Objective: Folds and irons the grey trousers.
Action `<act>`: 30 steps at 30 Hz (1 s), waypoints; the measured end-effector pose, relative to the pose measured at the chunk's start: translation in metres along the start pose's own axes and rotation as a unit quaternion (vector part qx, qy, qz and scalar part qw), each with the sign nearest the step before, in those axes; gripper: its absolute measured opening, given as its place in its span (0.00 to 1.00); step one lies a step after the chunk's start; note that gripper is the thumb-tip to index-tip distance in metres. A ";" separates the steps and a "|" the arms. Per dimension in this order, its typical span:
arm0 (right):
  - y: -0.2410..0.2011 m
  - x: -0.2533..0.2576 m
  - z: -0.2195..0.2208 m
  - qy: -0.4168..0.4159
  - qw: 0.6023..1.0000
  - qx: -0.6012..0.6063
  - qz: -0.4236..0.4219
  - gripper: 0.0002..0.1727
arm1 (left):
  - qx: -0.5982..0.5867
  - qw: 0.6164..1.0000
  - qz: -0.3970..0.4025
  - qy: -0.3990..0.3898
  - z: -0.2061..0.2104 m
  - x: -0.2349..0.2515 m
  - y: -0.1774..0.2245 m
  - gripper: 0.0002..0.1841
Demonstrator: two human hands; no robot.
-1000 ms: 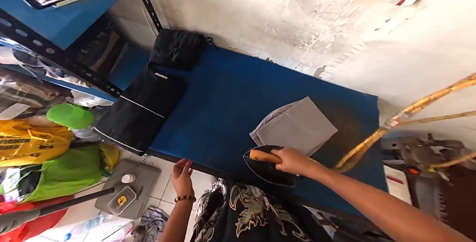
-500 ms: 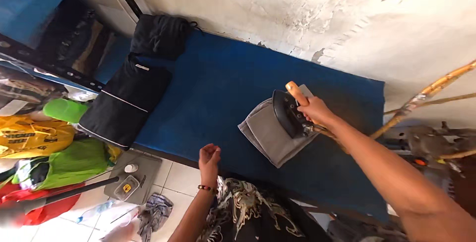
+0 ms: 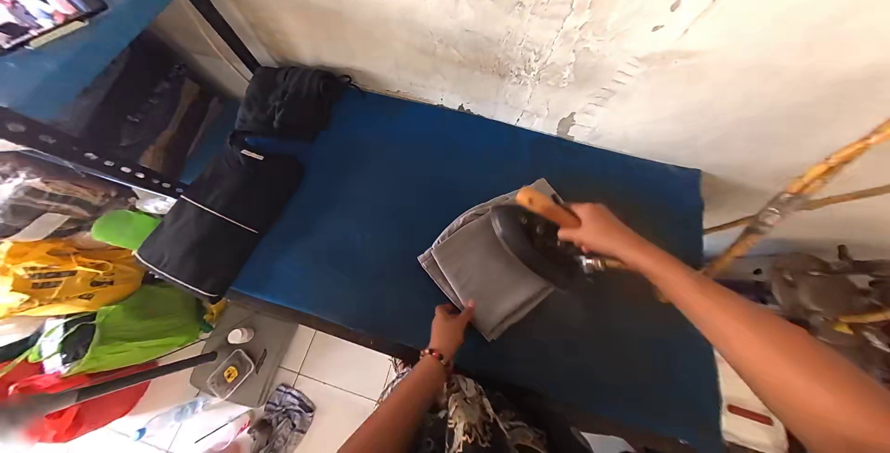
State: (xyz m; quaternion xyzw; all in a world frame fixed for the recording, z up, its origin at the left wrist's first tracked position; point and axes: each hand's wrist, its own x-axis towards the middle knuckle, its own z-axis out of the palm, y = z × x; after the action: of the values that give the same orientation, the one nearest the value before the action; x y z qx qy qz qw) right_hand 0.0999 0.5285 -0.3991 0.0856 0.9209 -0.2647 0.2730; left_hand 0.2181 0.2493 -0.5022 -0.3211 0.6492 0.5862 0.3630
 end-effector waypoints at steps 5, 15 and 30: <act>0.055 0.108 -0.025 0.098 0.983 0.123 0.093 0.23 | 0.067 0.996 0.010 0.063 0.029 0.025 -0.010 0.36; 0.061 0.078 -0.011 -0.034 0.998 0.033 -0.033 0.20 | 0.073 0.993 0.038 0.089 0.035 0.029 -0.018 0.30; 0.176 0.030 -0.018 0.143 0.968 0.132 0.158 0.21 | -0.018 0.996 0.064 0.052 0.018 0.009 -0.004 0.18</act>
State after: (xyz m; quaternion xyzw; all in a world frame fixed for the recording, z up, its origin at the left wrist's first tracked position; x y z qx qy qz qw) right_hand 0.1201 0.6873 -0.4802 0.3018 0.8821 -0.3226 0.1634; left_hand 0.2189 0.2667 -0.5127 -0.3157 0.6760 0.6019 0.2847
